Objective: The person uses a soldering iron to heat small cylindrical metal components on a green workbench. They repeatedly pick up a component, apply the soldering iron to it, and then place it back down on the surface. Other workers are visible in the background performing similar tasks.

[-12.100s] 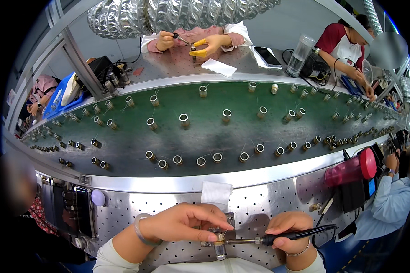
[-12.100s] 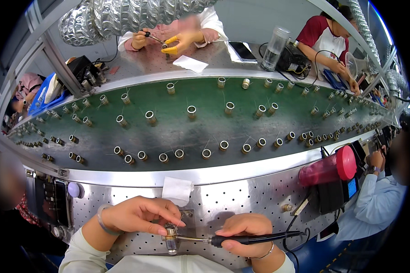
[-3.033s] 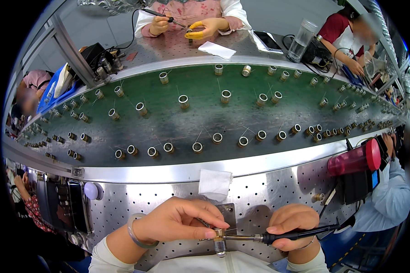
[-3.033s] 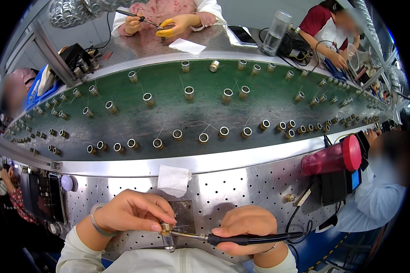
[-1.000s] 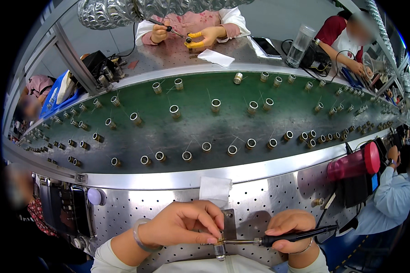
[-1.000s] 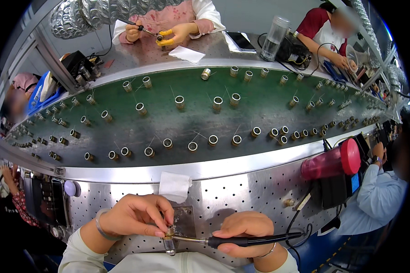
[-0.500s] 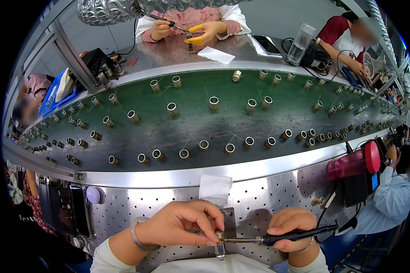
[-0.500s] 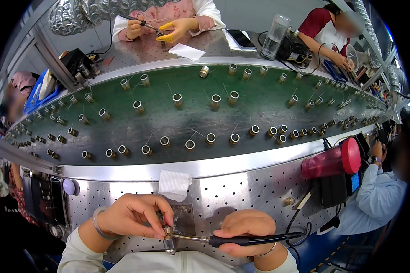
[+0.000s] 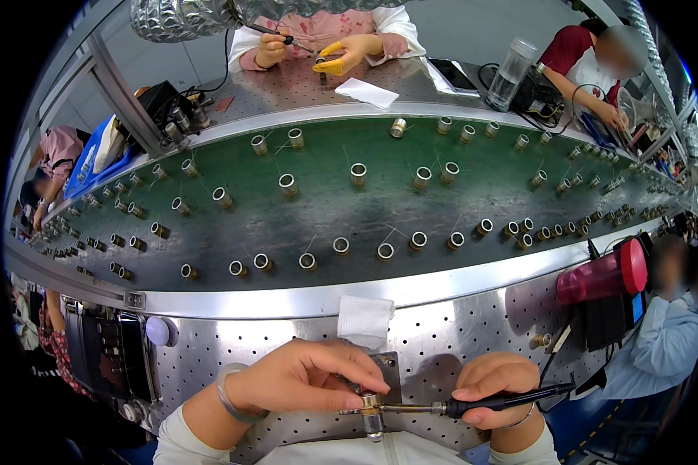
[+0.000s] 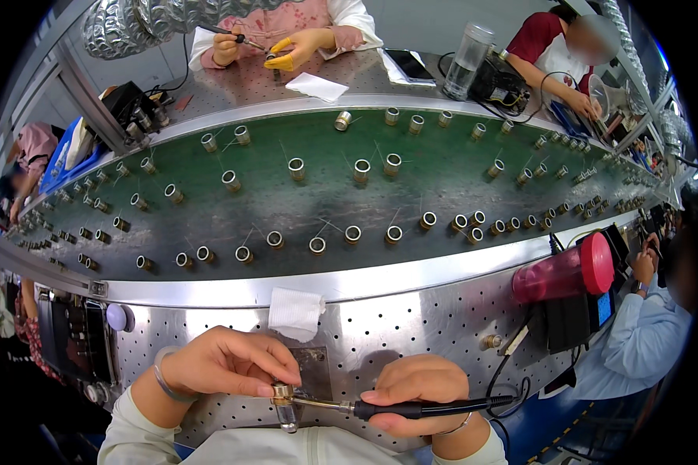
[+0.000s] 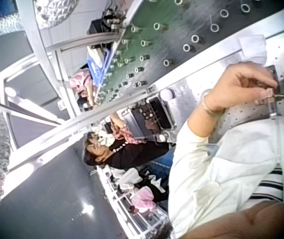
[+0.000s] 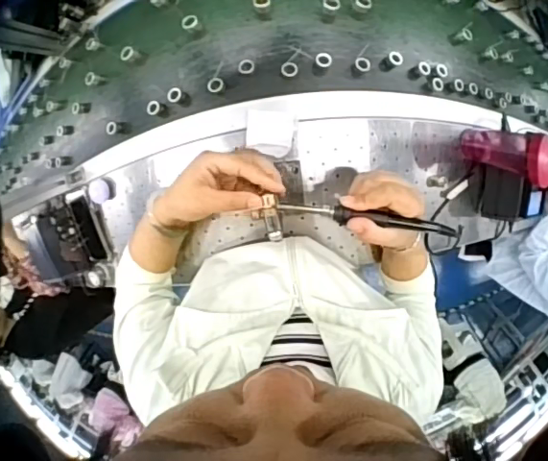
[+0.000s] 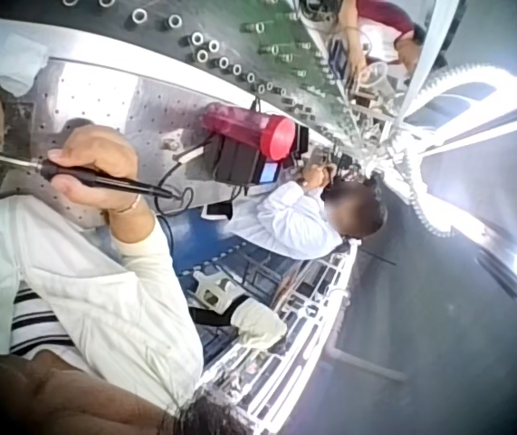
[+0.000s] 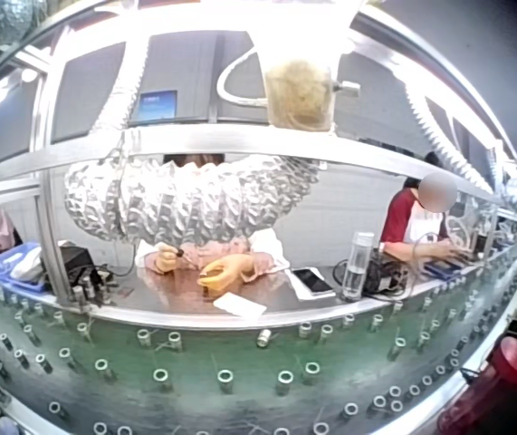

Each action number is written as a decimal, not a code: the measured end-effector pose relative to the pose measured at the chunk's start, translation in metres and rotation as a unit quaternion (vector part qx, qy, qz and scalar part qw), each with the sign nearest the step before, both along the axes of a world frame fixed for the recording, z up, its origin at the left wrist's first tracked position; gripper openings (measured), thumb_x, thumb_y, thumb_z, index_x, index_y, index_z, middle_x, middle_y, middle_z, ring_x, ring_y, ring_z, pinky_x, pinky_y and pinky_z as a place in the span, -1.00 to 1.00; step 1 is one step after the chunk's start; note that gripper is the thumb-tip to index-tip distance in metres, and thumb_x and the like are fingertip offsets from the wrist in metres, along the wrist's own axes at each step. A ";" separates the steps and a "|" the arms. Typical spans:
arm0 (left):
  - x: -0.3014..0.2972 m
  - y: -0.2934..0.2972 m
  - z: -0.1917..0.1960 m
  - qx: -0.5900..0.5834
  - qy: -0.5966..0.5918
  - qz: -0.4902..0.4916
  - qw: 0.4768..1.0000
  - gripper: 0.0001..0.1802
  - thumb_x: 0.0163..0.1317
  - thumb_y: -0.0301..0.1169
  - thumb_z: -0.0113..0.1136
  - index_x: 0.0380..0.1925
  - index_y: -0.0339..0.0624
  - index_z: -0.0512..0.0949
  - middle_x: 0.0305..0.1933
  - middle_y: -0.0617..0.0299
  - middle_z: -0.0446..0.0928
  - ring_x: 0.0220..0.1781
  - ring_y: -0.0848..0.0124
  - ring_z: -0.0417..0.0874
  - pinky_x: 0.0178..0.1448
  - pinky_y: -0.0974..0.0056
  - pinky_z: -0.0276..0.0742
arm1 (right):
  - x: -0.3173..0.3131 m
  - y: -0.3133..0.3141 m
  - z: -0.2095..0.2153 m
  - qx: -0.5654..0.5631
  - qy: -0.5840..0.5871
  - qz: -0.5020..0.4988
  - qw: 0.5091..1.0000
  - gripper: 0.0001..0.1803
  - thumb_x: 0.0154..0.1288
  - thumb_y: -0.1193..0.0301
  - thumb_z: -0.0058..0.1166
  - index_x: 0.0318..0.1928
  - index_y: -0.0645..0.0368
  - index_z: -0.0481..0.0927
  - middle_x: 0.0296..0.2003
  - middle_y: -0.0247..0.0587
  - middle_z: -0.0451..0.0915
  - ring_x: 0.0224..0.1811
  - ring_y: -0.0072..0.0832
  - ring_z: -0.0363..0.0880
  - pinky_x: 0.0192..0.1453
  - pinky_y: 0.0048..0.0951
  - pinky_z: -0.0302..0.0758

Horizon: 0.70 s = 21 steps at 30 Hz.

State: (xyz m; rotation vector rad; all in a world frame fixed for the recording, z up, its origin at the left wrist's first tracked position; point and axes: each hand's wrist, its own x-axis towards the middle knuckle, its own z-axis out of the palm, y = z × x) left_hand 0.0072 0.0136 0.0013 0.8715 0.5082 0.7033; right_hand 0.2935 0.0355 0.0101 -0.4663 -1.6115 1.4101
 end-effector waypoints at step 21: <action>-0.011 0.003 -0.004 -0.075 0.004 -0.009 0.997 -0.54 0.14 -0.68 0.26 0.09 -0.31 0.52 0.03 0.16 0.48 0.04 0.46 0.49 0.11 0.41 0.53 | 0.003 -0.005 -0.010 -0.058 0.047 -0.041 0.996 -0.77 -0.06 0.56 0.35 -0.34 0.43 0.64 -0.52 0.02 0.62 -0.58 -0.32 0.56 -0.46 -0.43 0.47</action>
